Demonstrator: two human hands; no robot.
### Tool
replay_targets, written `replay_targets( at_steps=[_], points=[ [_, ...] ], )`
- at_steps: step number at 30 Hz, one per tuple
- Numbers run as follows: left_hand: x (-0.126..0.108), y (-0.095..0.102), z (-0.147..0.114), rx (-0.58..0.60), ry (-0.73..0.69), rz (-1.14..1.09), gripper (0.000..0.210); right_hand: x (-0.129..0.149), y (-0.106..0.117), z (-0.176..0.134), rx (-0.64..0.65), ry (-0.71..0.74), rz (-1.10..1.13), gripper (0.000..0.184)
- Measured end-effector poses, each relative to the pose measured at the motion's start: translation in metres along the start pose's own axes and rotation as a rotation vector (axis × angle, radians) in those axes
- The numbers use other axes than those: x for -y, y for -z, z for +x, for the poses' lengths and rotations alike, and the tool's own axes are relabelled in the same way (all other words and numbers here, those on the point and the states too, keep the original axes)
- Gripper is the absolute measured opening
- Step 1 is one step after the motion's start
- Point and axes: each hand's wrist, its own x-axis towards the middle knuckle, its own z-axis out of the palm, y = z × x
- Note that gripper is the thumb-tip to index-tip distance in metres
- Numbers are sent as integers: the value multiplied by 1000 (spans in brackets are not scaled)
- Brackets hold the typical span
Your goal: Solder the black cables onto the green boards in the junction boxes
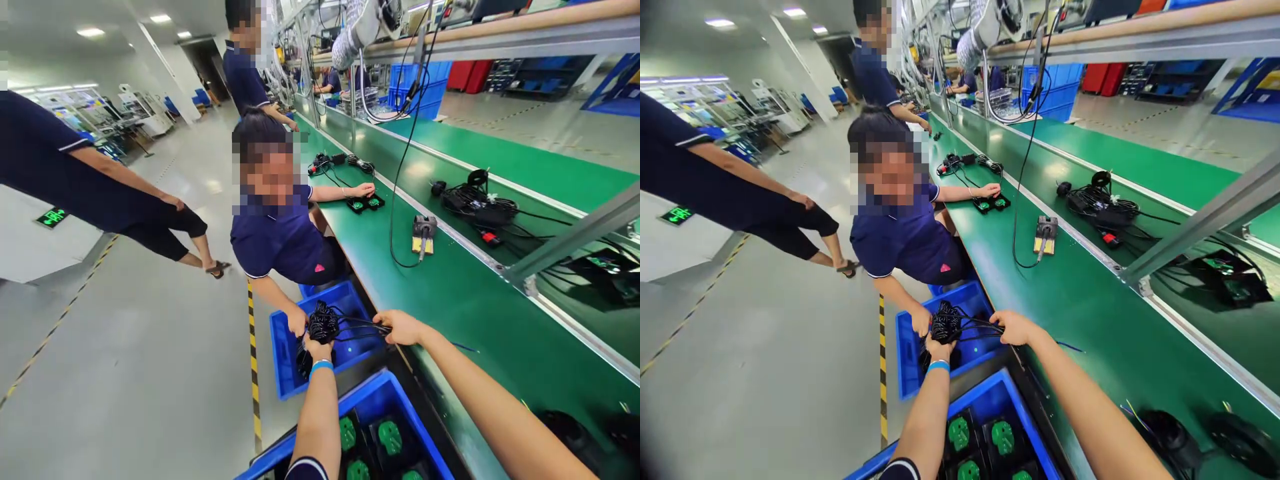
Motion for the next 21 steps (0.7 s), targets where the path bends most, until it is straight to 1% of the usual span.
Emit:
replay_targets(
  at_steps=[4, 7, 10, 13, 15, 19, 21],
  points=[
    [4, -4, 6, -28, 34, -56, 34, 2, -7, -6, -99, 47, -31, 35],
    [5, 0, 9, -39, 58, -86, 35, -1, -14, -13, -135, 38, -18, 39],
    [7, 6, 11, -44, 74, -105, 36, -10, -20, -22, -146, 3, 32, 39],
    [8, 8, 12, -36, 68, -121, 37, -22, -31, -32, -120, -57, 130, 35],
    [7, 7, 13, -30, 40, -138, 37, -29, -37, -38, -96, -75, 210, 33],
    [-3, -6, 17, -30, -38, -188, 36, -32, -43, -52, -58, -60, 331, 33],
    [-8, -15, 15, -24, -64, -215, 36, -27, -44, -56, -17, -34, 362, 26]
  ],
)
